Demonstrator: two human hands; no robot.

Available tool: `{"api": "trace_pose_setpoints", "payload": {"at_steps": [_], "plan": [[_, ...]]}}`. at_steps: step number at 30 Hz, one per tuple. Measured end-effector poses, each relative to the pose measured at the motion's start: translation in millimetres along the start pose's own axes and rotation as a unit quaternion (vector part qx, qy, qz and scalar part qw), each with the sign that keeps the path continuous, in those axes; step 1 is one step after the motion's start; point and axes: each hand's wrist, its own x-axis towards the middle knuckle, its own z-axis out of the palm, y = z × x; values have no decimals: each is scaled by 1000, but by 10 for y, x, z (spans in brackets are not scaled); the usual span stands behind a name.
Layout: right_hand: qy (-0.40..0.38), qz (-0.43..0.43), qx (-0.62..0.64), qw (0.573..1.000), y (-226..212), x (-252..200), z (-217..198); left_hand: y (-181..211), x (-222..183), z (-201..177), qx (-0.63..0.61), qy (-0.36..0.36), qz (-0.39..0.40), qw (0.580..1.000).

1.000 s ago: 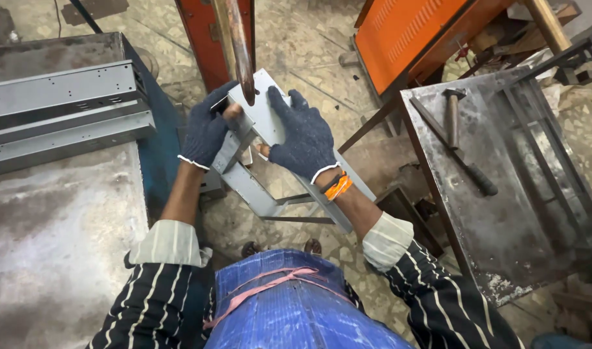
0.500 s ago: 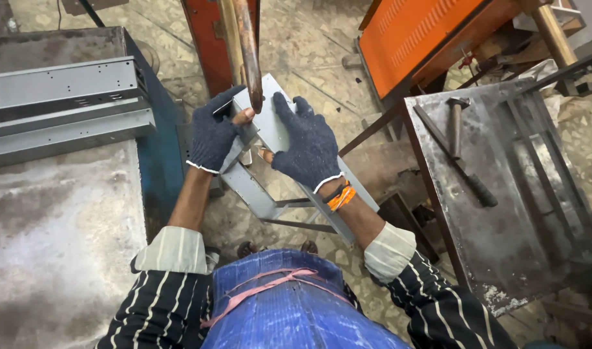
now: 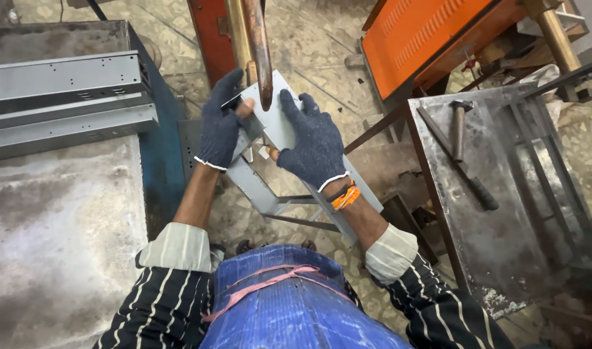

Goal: Assembling and spot welding various metal components to form a housing.

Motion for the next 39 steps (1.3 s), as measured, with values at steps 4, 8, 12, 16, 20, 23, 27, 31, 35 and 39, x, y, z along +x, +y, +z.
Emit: {"api": "trace_pose_setpoints", "payload": {"at_steps": [4,8,12,16,20,23,27,31,35,39], "plan": [[9,6,7,1000,-38,6,-35,-30,50,2,0,0,-5,1000],[-15,15,-8,1000,-56,13,-61,-16,100,-8,77,-17,-21,997],[-25,18,-21,999,-55,14,-75,24,173,-87,109,-83,12,990],[-13,14,-23,1000,-44,15,-51,-55,260,-102,81,-64,-46,994],[-23,17,-25,999,-43,17,-68,-125,259,-32,68,19,-50,996],[-22,18,-19,999,-43,8,-77,5,190,-13,-22,41,-79,996],[-12,15,-18,1000,-8,10,-36,74,102,-110,-87,-44,-31,995],[-40,18,-26,999,-14,43,-69,-27,88,-232,65,-77,-20,995],[-33,6,-19,999,40,41,-43,91,66,-209,139,-94,-4,986],[-32,-5,-19,999,61,56,-67,-119,21,-171,132,-38,-7,990]]}}
